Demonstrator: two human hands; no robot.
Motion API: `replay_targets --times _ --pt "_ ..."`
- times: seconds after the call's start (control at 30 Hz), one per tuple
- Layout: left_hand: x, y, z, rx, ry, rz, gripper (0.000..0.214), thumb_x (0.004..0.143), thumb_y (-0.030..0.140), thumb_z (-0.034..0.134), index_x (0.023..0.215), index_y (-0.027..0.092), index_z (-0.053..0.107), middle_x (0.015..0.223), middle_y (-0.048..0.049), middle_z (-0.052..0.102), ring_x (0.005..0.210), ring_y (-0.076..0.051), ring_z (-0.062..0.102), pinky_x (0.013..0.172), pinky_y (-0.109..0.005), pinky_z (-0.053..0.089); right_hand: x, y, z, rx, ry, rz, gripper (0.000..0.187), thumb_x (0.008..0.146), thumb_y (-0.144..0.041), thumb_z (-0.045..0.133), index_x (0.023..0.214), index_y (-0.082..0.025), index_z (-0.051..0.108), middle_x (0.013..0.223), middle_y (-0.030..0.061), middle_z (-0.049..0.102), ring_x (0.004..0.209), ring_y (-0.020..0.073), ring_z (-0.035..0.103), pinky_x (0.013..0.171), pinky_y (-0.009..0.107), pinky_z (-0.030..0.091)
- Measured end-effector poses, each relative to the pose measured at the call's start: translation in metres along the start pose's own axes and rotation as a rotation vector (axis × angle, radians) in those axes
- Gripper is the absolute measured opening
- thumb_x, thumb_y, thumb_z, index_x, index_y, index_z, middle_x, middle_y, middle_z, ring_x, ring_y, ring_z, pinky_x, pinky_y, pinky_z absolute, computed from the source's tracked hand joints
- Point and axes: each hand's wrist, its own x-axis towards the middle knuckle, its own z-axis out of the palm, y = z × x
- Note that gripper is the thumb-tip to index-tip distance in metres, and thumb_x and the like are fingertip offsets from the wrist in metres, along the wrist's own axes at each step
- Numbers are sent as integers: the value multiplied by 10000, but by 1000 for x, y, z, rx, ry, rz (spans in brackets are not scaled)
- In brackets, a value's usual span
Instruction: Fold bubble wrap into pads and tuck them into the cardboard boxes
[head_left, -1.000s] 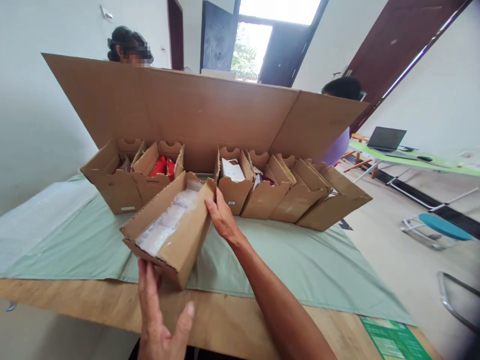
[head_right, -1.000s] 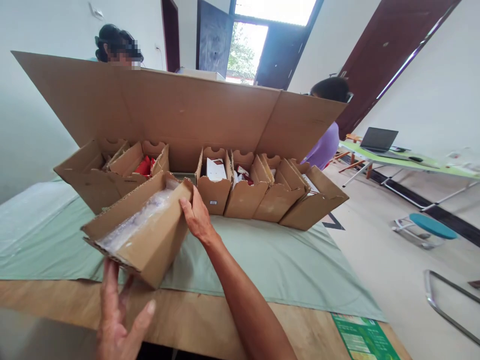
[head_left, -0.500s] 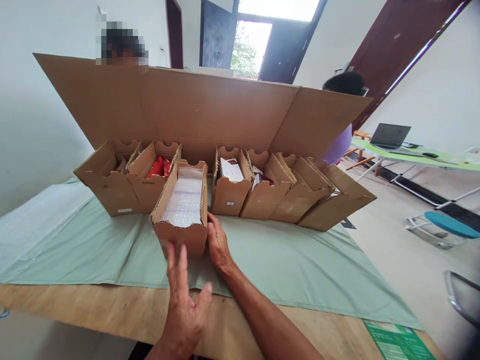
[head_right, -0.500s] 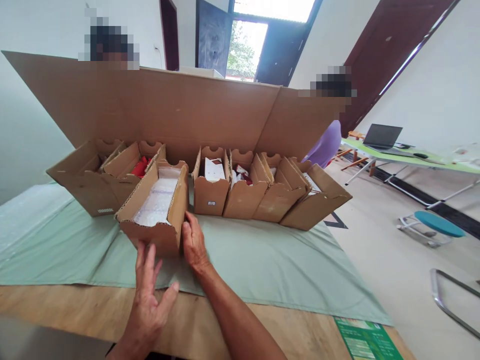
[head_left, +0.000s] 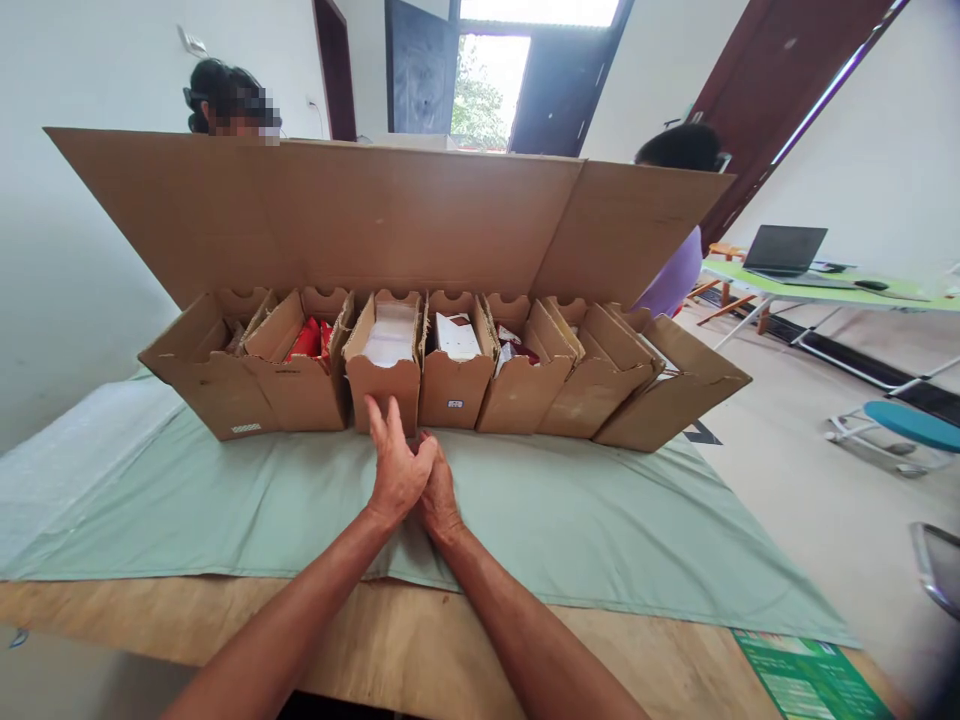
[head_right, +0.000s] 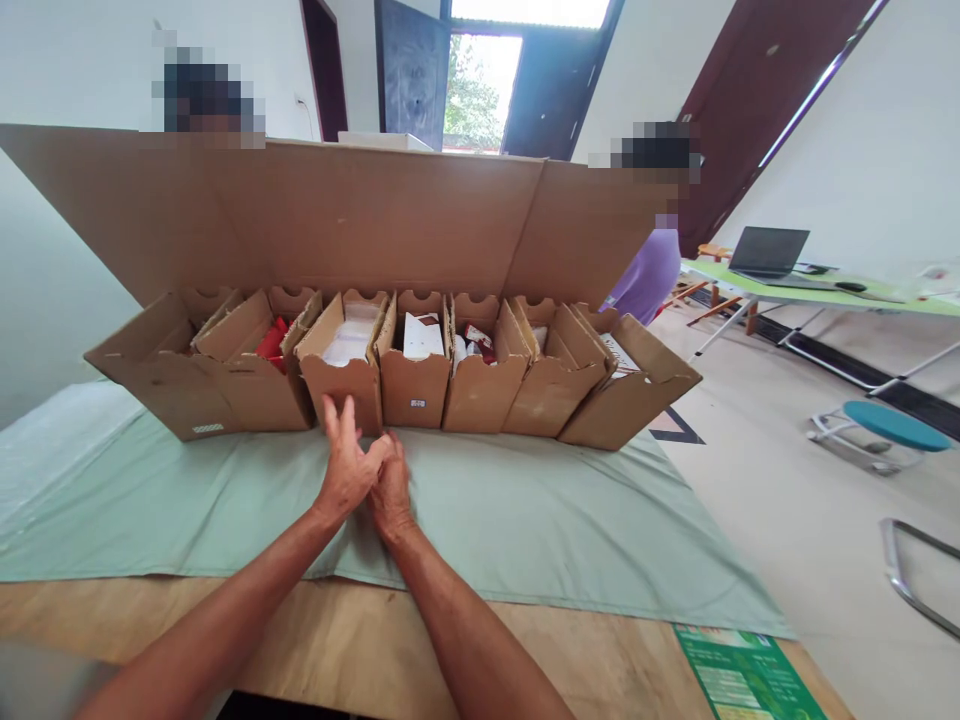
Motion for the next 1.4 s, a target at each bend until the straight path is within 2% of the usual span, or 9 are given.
replay_targets --times 0.2,0.3,0.4,0.53,0.63,0.93,1.13,1.27,1.4 --pt "-1 3 6 13 -53 -35 818 859 280 626 1607 130 331 1745 -214 137 1618 -349 150 1288 -560 233 2 0 -2 19 -27 47 448 867 -432 636 1242 -186 663 1145 106 713 1064 272 665 962 406 576" --pt "-35 -3 -20 79 -318 -7 680 960 374 547 1582 135 414 1632 -216 430 1528 -331 403 1252 -554 338 4 3 -1 30 -38 73 505 847 -387 594 1308 -182 623 1271 146 679 1113 281 670 987 437 572" --pt "-70 -16 -67 206 -473 42 591 1030 420 463 1573 187 456 1592 -165 507 1493 -304 465 1225 -536 400 6 1 0 29 -55 96 541 815 -354 562 1319 -160 604 1342 196 637 1128 298 682 940 459 595" --pt "-92 -41 -132 472 -332 109 518 1025 430 494 1481 197 575 1538 -145 573 1501 -339 444 1197 -589 425 7 -12 -7 7 -88 88 480 810 -336 559 1247 -151 630 1289 199 663 1104 297 696 927 464 596" --pt "-95 -56 -157 598 -251 175 418 1003 385 530 1340 190 684 1473 -150 631 1428 -356 529 1167 -613 453 8 -33 -10 -30 -107 67 379 846 -347 567 1167 -170 666 1180 158 711 1055 279 703 917 444 587" --pt "-93 -60 -155 529 -147 219 270 941 261 580 1142 195 749 1334 -142 708 1305 -373 616 1100 -645 503 86 -154 58 -191 -424 -151 681 906 -255 625 1558 -268 431 821 -27 731 634 150 664 681 286 568" --pt "-90 -65 -158 402 102 147 320 955 221 537 1228 162 693 1390 -193 644 1373 -369 552 1086 -621 513 126 -167 105 -195 -471 86 243 903 -131 524 1019 -182 732 570 -38 645 473 143 637 489 215 488" --pt "-92 -50 -165 209 271 24 507 1022 306 501 1517 206 467 1572 -178 477 1474 -322 442 1193 -591 402 89 -164 70 -156 -482 35 177 902 -183 557 891 -203 732 601 -29 673 531 146 673 542 226 535" --pt "-99 -41 -178 -7 374 -91 570 1065 420 427 1596 224 360 1653 -160 379 1540 -307 344 1273 -548 254 28 -173 -17 -62 -533 34 195 930 -361 624 963 -211 743 702 9 735 643 181 727 612 281 598"
